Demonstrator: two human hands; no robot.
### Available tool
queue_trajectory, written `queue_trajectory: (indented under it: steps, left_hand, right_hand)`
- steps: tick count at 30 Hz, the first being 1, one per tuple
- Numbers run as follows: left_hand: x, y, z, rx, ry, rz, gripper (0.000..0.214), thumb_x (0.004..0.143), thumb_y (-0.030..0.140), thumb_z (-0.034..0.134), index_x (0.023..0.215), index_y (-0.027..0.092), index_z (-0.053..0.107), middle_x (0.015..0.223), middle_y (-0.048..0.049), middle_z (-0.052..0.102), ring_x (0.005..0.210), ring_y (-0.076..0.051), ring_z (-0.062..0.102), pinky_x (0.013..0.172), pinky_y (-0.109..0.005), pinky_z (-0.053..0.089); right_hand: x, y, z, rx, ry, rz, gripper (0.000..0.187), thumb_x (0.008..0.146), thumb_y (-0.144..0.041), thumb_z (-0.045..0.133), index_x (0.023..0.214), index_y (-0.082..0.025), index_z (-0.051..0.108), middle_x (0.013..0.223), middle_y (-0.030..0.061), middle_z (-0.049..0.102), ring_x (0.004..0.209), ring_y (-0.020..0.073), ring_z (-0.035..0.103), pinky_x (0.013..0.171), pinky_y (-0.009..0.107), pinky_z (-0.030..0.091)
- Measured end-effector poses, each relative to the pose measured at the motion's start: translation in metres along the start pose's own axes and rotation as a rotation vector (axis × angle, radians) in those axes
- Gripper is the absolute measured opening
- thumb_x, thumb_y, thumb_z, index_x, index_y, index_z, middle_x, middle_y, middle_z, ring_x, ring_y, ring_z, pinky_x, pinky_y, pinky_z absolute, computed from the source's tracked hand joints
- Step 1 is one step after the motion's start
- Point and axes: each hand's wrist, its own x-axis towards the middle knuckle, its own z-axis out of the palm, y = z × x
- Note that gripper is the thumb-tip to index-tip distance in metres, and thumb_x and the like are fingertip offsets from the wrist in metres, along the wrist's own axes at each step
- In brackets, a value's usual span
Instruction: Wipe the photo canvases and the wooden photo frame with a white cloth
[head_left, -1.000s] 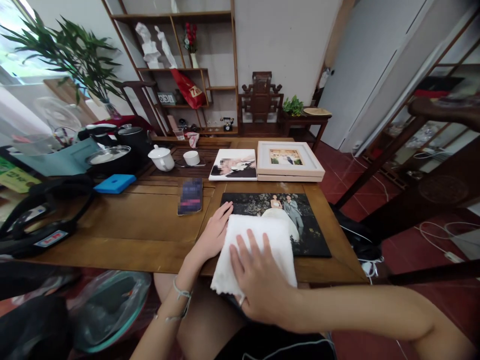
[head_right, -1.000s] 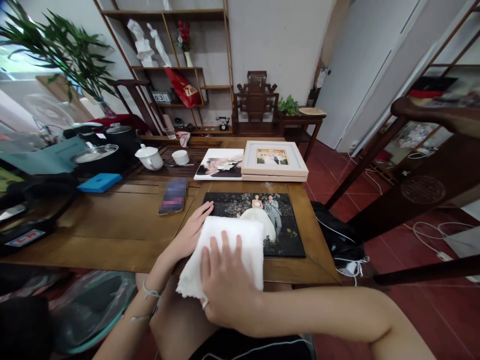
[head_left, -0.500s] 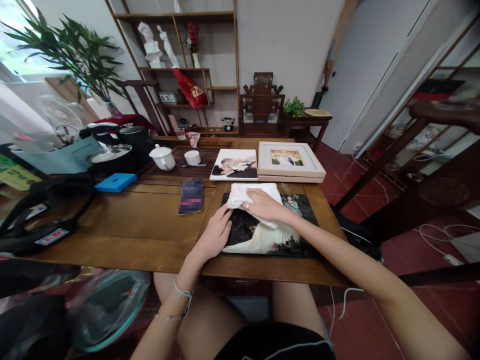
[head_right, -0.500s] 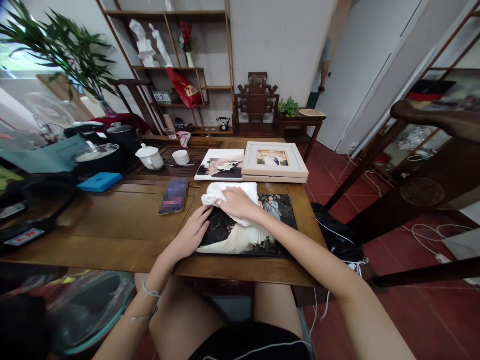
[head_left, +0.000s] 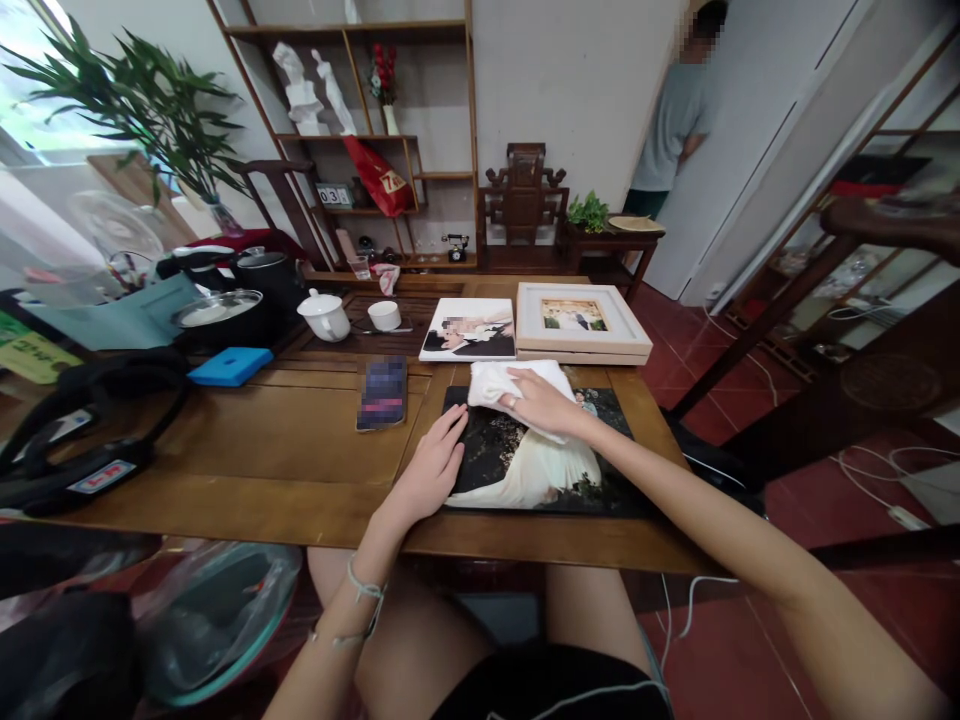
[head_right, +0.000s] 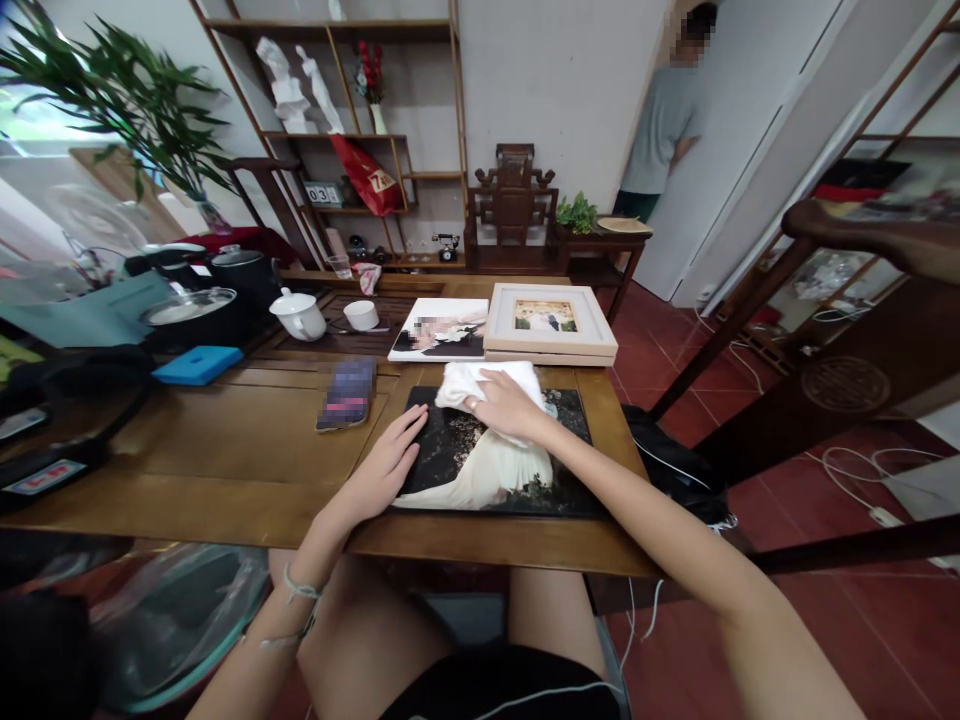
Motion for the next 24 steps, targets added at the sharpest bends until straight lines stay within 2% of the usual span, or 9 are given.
queue_trajectory:
  steps: [4, 7, 9, 12, 16, 18, 20, 24]
  left_hand:
    - [0.0, 0.002, -0.001, -0.005, 0.006, 0.0, 0.048, 0.097, 0.026, 0.03, 0.144, 0.02, 0.036, 0.152, -0.0101, 0.034, 0.143, -0.024, 0.027, 0.117, -0.049, 0.023]
    - [0.0, 0.002, -0.001, -0.008, 0.012, 0.008, 0.048, 0.097, 0.027, 0.029, 0.144, 0.02, 0.036, 0.152, -0.0096, 0.034, 0.143, -0.024, 0.027, 0.117, -0.049, 0.024]
    - [-0.001, 0.001, -0.001, -0.001, 0.011, 0.006, 0.048, 0.097, 0.027, 0.029, 0.144, 0.019, 0.036, 0.152, -0.0103, 0.034, 0.143, -0.024, 0.026, 0.117, -0.05, 0.023]
    - [-0.001, 0.001, -0.001, 0.006, 0.007, 0.006, 0.048, 0.097, 0.026, 0.029, 0.145, 0.019, 0.036, 0.152, -0.0107, 0.033, 0.143, -0.024, 0.026, 0.116, -0.049, 0.024]
    - [0.0, -0.001, 0.001, 0.008, 0.023, 0.011, 0.048, 0.097, 0.026, 0.03, 0.144, 0.021, 0.037, 0.152, -0.0102, 0.034, 0.142, -0.024, 0.028, 0.116, -0.05, 0.024]
    - [0.0, -0.002, 0.002, 0.006, 0.026, 0.007, 0.048, 0.097, 0.027, 0.03, 0.145, 0.021, 0.036, 0.153, -0.0101, 0.033, 0.142, -0.024, 0.028, 0.116, -0.05, 0.024]
    - [-0.001, -0.003, 0.002, 0.002, 0.019, 0.004, 0.048, 0.098, 0.028, 0.03, 0.145, 0.021, 0.035, 0.153, -0.0099, 0.032, 0.142, -0.024, 0.027, 0.116, -0.05, 0.024]
    - [-0.001, -0.003, 0.001, 0.003, 0.001, 0.002, 0.048, 0.098, 0.028, 0.03, 0.145, 0.022, 0.035, 0.153, -0.0097, 0.033, 0.143, -0.023, 0.026, 0.116, -0.05, 0.023]
  right_hand:
    - [-0.039, 0.046, -0.015, 0.037, 0.085, 0.079, 0.048, 0.096, -0.04, 0.037, 0.136, -0.018, 0.05, 0.149, 0.0104, 0.039, 0.138, 0.0261, 0.031, 0.113, 0.043, 0.022]
    - [-0.065, 0.056, -0.027, 0.018, 0.117, 0.118, 0.046, 0.094, -0.037, 0.038, 0.134, -0.019, 0.051, 0.147, 0.0086, 0.043, 0.137, 0.0273, 0.033, 0.114, 0.046, 0.02]
    - [-0.081, 0.044, -0.032, -0.017, 0.117, 0.108, 0.046, 0.093, -0.035, 0.038, 0.134, -0.02, 0.052, 0.144, 0.0083, 0.046, 0.137, 0.0284, 0.032, 0.115, 0.049, 0.017]
    - [-0.109, 0.006, -0.032, -0.055, 0.084, 0.049, 0.05, 0.089, -0.031, 0.044, 0.138, -0.022, 0.048, 0.144, 0.0078, 0.046, 0.14, 0.0283, 0.026, 0.117, 0.05, 0.01]
    - [-0.136, -0.045, -0.025, 0.001, -0.049, -0.188, 0.062, 0.081, -0.024, 0.05, 0.142, -0.026, 0.042, 0.148, 0.0026, 0.041, 0.144, 0.0258, 0.015, 0.117, 0.054, 0.007]
    - [-0.135, -0.054, -0.022, 0.042, -0.095, -0.263, 0.065, 0.078, -0.022, 0.05, 0.143, -0.024, 0.041, 0.148, 0.0024, 0.042, 0.144, 0.0256, 0.013, 0.117, 0.054, 0.008]
    - [-0.122, -0.047, -0.02, 0.05, -0.091, -0.244, 0.065, 0.078, -0.022, 0.05, 0.142, -0.022, 0.042, 0.148, 0.004, 0.041, 0.144, 0.0257, 0.016, 0.116, 0.054, 0.011]
    - [-0.086, 0.0, -0.018, -0.014, 0.031, -0.085, 0.057, 0.086, -0.029, 0.046, 0.142, -0.02, 0.042, 0.148, 0.01, 0.04, 0.142, 0.0254, 0.022, 0.116, 0.055, 0.011]
